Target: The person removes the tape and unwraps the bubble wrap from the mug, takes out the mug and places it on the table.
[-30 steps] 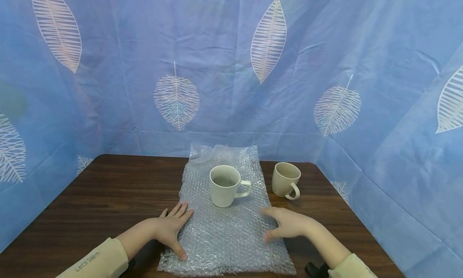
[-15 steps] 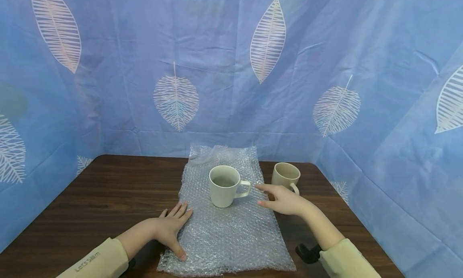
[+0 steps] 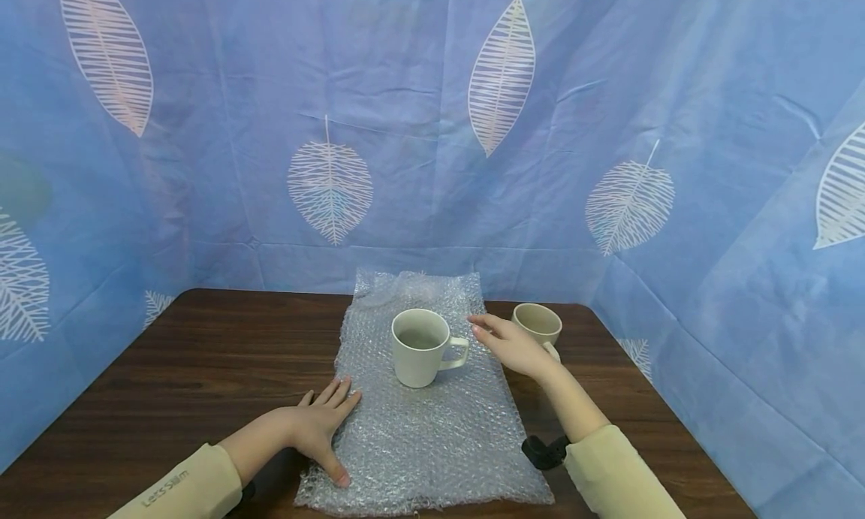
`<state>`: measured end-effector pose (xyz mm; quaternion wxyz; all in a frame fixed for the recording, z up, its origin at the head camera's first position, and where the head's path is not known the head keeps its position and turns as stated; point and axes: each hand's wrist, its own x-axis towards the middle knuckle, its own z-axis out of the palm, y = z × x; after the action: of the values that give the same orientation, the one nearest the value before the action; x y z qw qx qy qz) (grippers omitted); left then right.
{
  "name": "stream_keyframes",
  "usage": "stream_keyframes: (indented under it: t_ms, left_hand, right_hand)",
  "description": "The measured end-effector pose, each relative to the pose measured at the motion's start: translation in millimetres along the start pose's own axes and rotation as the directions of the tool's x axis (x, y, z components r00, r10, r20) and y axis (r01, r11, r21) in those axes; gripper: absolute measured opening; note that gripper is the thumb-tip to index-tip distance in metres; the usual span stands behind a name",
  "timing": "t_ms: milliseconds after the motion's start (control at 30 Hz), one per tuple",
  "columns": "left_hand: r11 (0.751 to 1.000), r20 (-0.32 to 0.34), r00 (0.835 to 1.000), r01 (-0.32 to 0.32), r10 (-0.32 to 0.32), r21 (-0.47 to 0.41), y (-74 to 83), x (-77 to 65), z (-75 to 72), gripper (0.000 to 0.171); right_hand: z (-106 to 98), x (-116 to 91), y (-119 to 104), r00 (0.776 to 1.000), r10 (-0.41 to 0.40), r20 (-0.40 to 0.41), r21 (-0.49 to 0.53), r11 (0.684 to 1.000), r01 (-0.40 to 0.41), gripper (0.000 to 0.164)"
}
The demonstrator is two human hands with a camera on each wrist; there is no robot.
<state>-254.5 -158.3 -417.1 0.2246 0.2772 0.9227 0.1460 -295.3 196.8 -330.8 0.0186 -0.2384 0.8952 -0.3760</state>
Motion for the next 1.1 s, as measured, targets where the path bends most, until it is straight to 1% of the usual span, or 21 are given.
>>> stream_keyframes:
  t_ms: [67,100,167,233,400,500,600,800,900,1100]
  left_hand:
    - [1.0,-0.002,1.0,-0.01,0.01,-0.008,-2.2,1.0,1.2,0.131]
    - [1.0,0.003,1.0,-0.005,0.005,-0.006,0.0,-0.2,0.0,0.13]
    - [1.0,0.006,1.0,-0.009,0.009,-0.011,-1.5,0.7,0.6,0.131]
    - [1.0,0.001,1.0,-0.016,0.016,-0.02,-4.0,1.8,2.2,0.133]
    - [0.999,-0.011,1.0,-0.024,0.024,-0.023,-13.4,7.8,8.7,0.137]
    - [0.999,-0.02,0.999,-0.029,0.028,-0.023,-17.9,10.5,11.7,0.138]
    - [0.999,-0.021,0.999,-0.027,0.026,-0.029,-19.3,10.4,12.1,0.137]
    - [1.0,-0.017,1.0,-0.016,0.015,-0.024,-20.0,11.8,13.4,0.137]
    - [1.0,-0.016,1.0,-0.009,0.009,-0.015,-20.5,12.8,14.1,0.137]
    - [1.0,-0.021,1.0,-0.017,0.016,-0.025,-19.7,11.0,12.5,0.137]
  right_hand:
    - [3,4,4,0.999,0.034,-0.014,0.052,0.998,-0.033,0.048]
    - [5,5,5,0.999,0.049,-0.02,0.082,0.995,-0.047,0.046]
    - [10,8,9,0.996,0.079,-0.029,0.143,0.987,-0.074,0.046]
    - [15,11,14,0.993,0.107,-0.04,0.173,0.98,-0.099,0.045]
    - [28,16,25,0.983,0.168,-0.073,0.207,0.967,-0.15,0.046]
    - [34,18,30,0.974,0.209,-0.085,0.268,0.946,-0.18,0.048]
    - [39,19,33,0.969,0.233,-0.076,0.328,0.924,-0.197,0.049]
    - [47,17,37,0.969,0.245,-0.035,0.367,0.905,-0.215,0.049]
    - [51,17,39,0.967,0.252,-0.022,0.378,0.898,-0.225,0.053]
    - [58,19,42,0.967,0.253,-0.007,0.382,0.895,-0.232,0.059]
